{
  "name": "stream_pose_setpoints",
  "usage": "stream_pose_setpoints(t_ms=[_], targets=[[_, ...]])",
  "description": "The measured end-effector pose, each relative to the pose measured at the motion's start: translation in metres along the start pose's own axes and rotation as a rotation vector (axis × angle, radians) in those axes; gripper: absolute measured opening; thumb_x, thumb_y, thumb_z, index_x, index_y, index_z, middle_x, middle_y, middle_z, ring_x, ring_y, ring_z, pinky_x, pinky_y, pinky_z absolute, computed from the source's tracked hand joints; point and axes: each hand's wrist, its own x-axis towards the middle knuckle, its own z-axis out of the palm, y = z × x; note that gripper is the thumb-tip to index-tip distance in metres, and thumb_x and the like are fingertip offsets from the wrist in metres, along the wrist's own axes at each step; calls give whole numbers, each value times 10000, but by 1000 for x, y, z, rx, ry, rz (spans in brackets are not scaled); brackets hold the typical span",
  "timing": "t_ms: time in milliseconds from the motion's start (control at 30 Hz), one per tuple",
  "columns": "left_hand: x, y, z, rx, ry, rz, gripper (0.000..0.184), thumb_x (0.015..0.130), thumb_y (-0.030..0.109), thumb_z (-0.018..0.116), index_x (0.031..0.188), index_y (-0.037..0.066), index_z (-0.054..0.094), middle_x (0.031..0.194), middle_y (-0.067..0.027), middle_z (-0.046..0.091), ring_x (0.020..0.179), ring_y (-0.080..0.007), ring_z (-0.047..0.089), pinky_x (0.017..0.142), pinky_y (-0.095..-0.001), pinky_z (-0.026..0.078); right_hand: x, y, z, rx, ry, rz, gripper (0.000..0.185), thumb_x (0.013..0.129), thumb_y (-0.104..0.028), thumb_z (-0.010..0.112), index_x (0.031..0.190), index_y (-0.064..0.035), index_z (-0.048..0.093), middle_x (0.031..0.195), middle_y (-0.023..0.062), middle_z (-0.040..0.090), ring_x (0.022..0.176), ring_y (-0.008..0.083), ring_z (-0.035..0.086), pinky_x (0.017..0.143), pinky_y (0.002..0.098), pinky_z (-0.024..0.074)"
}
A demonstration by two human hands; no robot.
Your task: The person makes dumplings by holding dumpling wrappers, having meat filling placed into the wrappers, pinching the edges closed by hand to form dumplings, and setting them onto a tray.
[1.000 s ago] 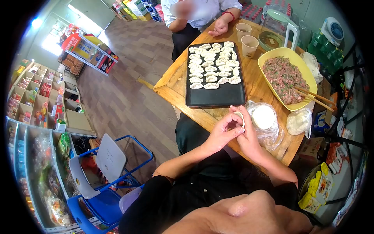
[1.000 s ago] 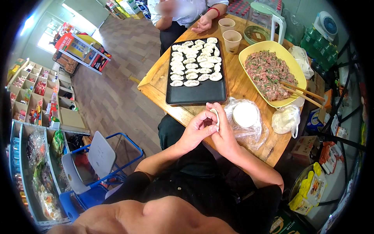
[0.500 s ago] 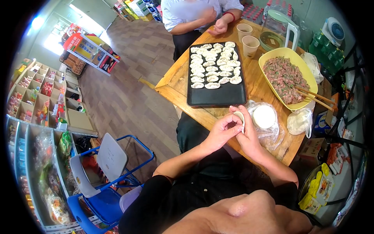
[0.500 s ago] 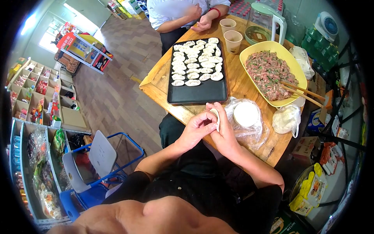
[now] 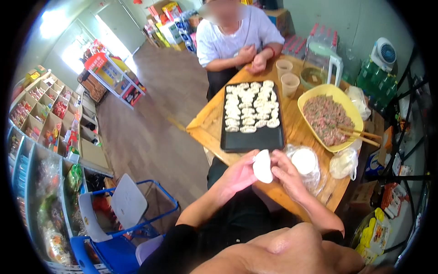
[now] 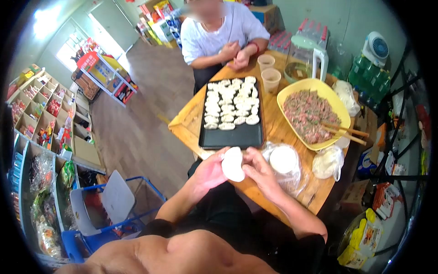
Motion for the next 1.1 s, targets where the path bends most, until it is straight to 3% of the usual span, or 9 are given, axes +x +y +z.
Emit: stream_pose_setpoints(t_ms=[67,100,200,267,367,433,833,933,1100], targets=[[-2,3,-4,2,59,-13,174,911,208,601,1007,84,525,1090,-64,605,1050,-190,591,922,-375,493,-1,-7,0,49,52,198,374,959,-186,586,1291,-51,478,1068,49,596,896,104,584,717,242,487],[-4,2,-12,10,34,-15,168,908,200,606,998,86,522,1063,-57,606,1018,-180,598,903,-365,503,-1,-15,6,116,57,255,268,960,-179,584,1193,-50,549,981,22,621,828,80,591,685,217,482],[-5,5,-8,134,191,-32,160,925,219,621,978,89,543,926,-25,610,884,-152,616,822,-325,523,-2,-21,9,154,82,221,201,949,-144,587,1121,-39,583,936,8,637,771,32,584,627,167,462],[-11,3,-11,171,270,-28,159,928,227,626,972,91,556,904,-19,611,845,-145,617,789,-315,527,-1,-26,11,187,129,227,199,946,-138,585,1118,-38,584,922,9,641,750,34,585,611,166,462],[-16,2,-23,167,150,-84,144,921,211,648,968,95,578,888,-9,613,779,-126,609,724,-291,519,-1,-27,6,207,173,224,192,939,-127,581,1109,-38,586,894,11,646,709,39,587,574,166,460],[-15,-2,-20,337,256,-73,152,907,191,670,972,90,578,869,2,607,737,-108,599,681,-273,503,-1,-27,5,195,166,209,189,935,-122,578,1105,-39,587,879,12,647,687,41,588,553,167,458],[-8,-15,-39,636,272,117,121,917,149,652,950,67,569,843,-4,595,715,-88,560,667,-232,468,-1,-32,4,173,171,249,144,920,-102,566,1053,-55,590,827,10,644,603,35,568,457,164,412],[-10,-20,-31,564,291,63,134,938,178,628,963,66,559,850,-7,581,733,-94,559,675,-238,466,0,-25,1,107,223,183,155,911,-112,559,1056,-65,586,775,-10,615,556,36,531,444,168,383],[-3,-37,-26,450,206,-46,160,965,221,587,993,71,538,863,-18,558,766,-111,566,694,-257,469,1,-8,5,-252,142,39,64,930,-39,572,993,-32,564,790,-29,555,619,11,517,498,180,379]])
